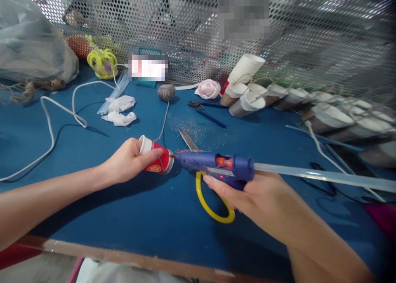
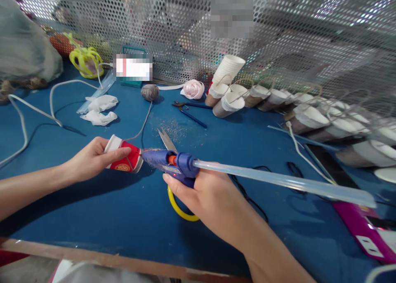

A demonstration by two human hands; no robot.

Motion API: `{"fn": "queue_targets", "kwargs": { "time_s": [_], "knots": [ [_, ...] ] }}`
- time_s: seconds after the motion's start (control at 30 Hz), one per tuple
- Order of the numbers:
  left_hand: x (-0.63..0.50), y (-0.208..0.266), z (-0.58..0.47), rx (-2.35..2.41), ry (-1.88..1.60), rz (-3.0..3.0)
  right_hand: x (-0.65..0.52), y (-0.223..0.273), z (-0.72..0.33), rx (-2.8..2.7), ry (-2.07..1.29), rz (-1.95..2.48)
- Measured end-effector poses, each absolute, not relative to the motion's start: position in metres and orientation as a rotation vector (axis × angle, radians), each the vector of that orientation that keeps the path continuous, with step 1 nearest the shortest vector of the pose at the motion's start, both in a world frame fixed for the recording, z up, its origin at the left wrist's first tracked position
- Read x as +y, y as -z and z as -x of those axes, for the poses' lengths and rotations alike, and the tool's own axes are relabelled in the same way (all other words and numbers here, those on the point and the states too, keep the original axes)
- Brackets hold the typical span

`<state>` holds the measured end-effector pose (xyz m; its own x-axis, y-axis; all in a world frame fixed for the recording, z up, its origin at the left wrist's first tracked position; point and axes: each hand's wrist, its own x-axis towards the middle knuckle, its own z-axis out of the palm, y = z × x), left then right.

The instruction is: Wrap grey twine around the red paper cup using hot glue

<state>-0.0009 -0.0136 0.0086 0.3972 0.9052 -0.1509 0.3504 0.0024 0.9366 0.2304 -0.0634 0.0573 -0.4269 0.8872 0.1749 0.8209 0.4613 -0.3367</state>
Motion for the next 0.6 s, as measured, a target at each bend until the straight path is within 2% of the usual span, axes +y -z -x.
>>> {"fn": "queue_targets", "kwargs": {
  "time_s": [0.4, 0.6],
  "knots": [
    [-0.0119, -0.0046, -0.0002, 1.132, -0.669, -1.411, -0.0683, -0.0596, -0.2271, -2.32, -0.514, 1.539],
    [-0.0121, -0.0048, -0.0008, 1.101, -0.681, -1.373, -0.0688, -0.0586, -0.2266, -2.335, -0.473, 1.531]
  ]
}}
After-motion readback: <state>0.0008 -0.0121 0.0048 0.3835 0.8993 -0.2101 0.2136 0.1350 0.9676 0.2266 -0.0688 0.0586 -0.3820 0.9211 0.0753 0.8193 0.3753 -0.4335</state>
